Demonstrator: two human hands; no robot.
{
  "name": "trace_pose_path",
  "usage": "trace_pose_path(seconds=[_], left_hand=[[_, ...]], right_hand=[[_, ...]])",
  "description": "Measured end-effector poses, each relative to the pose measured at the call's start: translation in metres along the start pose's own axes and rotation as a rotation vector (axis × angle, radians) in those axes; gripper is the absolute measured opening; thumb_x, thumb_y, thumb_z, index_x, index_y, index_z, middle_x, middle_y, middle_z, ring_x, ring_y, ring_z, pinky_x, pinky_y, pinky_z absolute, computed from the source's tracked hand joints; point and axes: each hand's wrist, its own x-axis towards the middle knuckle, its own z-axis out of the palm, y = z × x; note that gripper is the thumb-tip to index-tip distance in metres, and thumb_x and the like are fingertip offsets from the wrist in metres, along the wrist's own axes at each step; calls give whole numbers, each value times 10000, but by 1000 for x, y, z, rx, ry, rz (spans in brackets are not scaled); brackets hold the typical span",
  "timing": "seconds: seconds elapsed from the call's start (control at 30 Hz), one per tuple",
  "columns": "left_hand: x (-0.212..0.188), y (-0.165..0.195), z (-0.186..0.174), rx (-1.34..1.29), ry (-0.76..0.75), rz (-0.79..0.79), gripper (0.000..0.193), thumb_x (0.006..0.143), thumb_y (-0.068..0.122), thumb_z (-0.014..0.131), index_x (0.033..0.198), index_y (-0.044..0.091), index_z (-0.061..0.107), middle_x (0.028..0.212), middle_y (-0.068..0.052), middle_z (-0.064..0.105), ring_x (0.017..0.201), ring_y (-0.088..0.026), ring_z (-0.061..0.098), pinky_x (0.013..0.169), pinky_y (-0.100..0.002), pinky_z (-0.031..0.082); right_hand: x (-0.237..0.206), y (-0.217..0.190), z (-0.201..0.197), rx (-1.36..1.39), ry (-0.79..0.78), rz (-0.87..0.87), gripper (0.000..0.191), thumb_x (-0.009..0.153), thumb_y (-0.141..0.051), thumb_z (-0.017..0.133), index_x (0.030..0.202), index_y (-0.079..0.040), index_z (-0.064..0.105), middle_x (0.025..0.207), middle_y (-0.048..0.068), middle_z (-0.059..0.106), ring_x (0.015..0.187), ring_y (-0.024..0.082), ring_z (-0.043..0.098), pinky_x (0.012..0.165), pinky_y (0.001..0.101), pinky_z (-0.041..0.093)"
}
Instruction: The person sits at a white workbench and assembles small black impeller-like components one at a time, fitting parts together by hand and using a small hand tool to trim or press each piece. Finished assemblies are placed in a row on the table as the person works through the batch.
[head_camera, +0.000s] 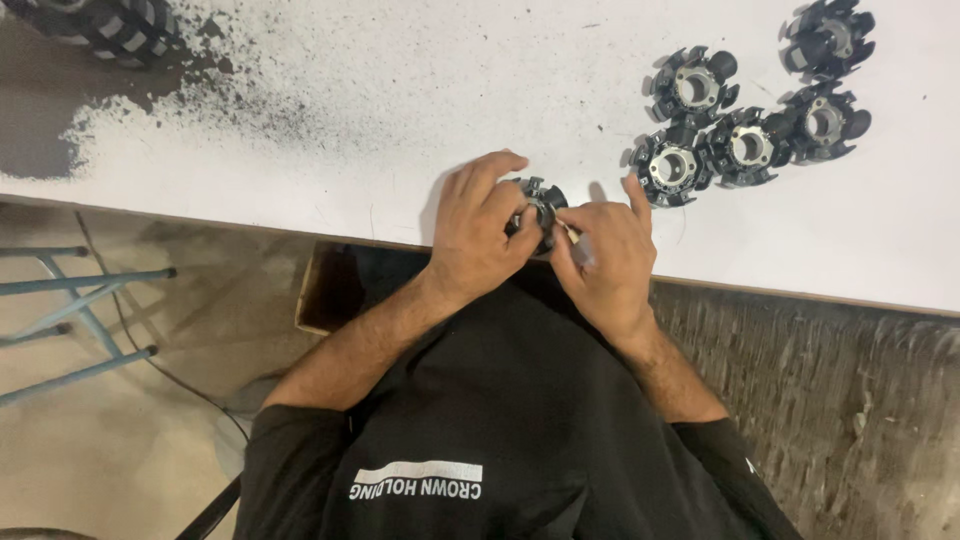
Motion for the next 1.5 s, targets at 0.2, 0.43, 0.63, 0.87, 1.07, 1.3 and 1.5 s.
trace_pose_path(seconds=[0.2, 0.43, 0.63, 0.87, 1.07, 1.3, 1.5], left_hand=[[9, -4, -37, 91, -44, 14, 266, 892, 154, 775, 1049, 58, 584, 1304, -157, 533, 1149, -310, 573, 967, -466, 459], [18, 7, -21, 166, -300, 15, 306, 830, 201, 812, 1007, 40, 622, 1075, -111, 560, 990, -290, 588, 853, -461, 501], [23, 13, -19, 275, -343, 4, 206, 837, 164, 776, 963, 55, 654, 1046, -98, 586, 968, -281, 597, 832, -455, 489], [13, 7, -24, 195, -262, 53, 219, 897, 149, 763, 1081, 53, 693, 1173, -60, 639, 1058, -257, 614, 882, -441, 492], [16, -7, -26, -25, -210, 51, 150, 903, 90, 751, 1045, 89, 701, 1255, -49, 649, 1131, -250, 632, 925, -418, 514], [15, -3, -30, 84, -250, 141, 175, 840, 54, 736, 1004, 52, 675, 1285, -113, 619, 1139, -284, 631, 905, -441, 535], [14, 1, -31, 75, -358, 132, 187, 879, 66, 728, 1058, 45, 678, 1190, -85, 637, 1054, -272, 654, 849, -419, 557]], right_hand=[[-2, 7, -1, 8, 116, 75, 220, 922, 23, 754, 1080, -35, 614, 1023, 92, 686, 1007, 282, 675, 1257, 511, 322], [0, 5, 11, -1, 43, 76, 246, 915, 9, 759, 1104, -49, 614, 1027, 69, 673, 1028, 271, 654, 1258, 503, 271], [4, 7, 10, -45, 28, 69, 259, 892, -4, 779, 1095, -73, 633, 1017, 64, 658, 1011, 269, 632, 1242, 502, 259], [6, 8, 11, -13, 26, 58, 232, 906, -8, 769, 1082, -85, 639, 1004, 43, 656, 1000, 246, 632, 1245, 507, 259], [7, 5, 9, 0, 21, 66, 224, 901, -7, 769, 1071, -81, 643, 989, 39, 650, 986, 242, 626, 1245, 505, 269], [8, 6, 8, -12, -12, 67, 228, 902, -14, 774, 1079, -87, 649, 975, 42, 639, 975, 245, 613, 1236, 512, 283], [10, 6, 10, -13, -7, 49, 231, 903, -9, 774, 1082, -72, 642, 994, 57, 645, 999, 271, 608, 1233, 526, 304]])
